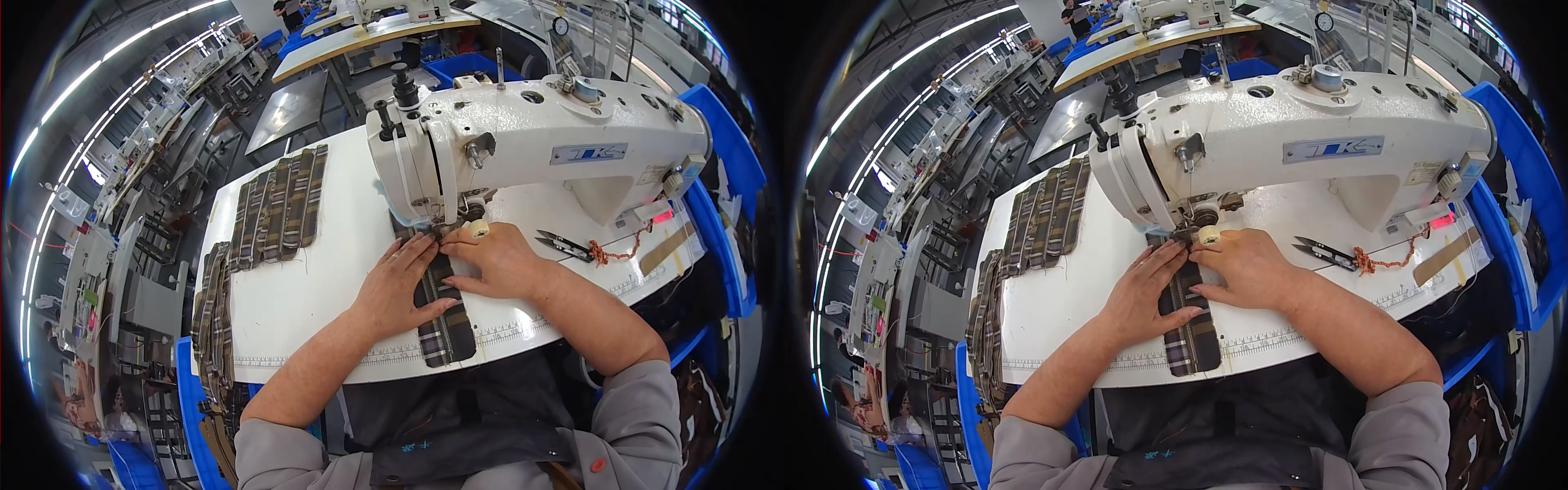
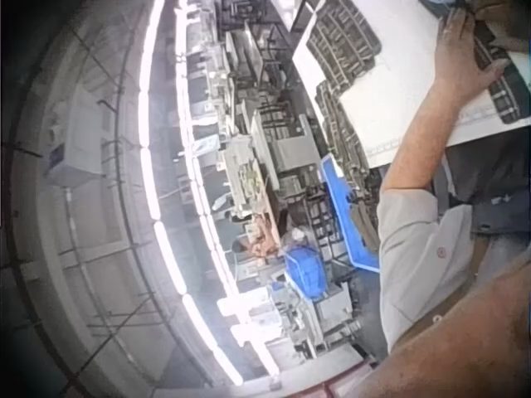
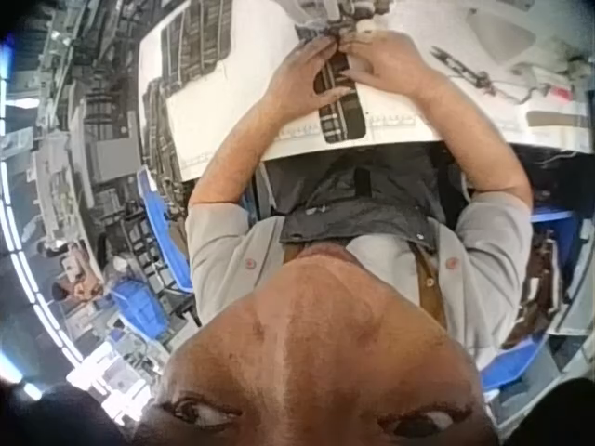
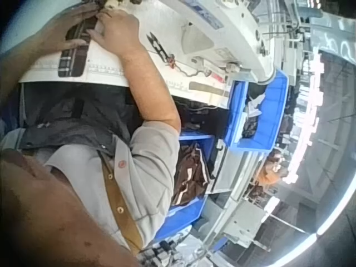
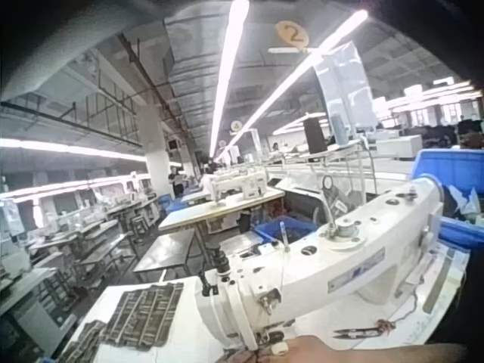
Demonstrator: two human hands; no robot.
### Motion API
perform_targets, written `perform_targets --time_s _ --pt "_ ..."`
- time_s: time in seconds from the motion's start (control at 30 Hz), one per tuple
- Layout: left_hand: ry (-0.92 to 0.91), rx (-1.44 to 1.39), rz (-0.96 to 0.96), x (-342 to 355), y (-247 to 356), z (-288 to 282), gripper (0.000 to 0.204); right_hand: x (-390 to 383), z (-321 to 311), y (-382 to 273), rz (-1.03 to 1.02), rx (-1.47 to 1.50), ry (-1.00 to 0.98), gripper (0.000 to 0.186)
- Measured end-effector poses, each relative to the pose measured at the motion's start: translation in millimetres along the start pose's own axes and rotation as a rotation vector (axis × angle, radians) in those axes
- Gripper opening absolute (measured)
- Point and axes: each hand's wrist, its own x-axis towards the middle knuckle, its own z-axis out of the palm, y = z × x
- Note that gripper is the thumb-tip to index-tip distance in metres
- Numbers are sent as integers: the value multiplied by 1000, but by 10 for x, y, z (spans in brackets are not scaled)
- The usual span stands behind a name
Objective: Sewing and organizing patterned leather strips at an industrial sewing machine.
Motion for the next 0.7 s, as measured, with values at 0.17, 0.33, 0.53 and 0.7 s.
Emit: perform_targets --time_s 0.17,0.33,0.53,0.7 --pt "9 -32 -14 -4 -19 14 88 9 -5 6 27 1 -32 43" --pt "2 -63 -37 -16 -13 25 87 -6 27 21 14 7 0 42" --pt "71 -92 -28 -4 15 31 75 -16 17 15 23 1 -17 41" --pt "136 -121 -29 7 -15 58 59 -4 10 -9 23 -3 -10 40"
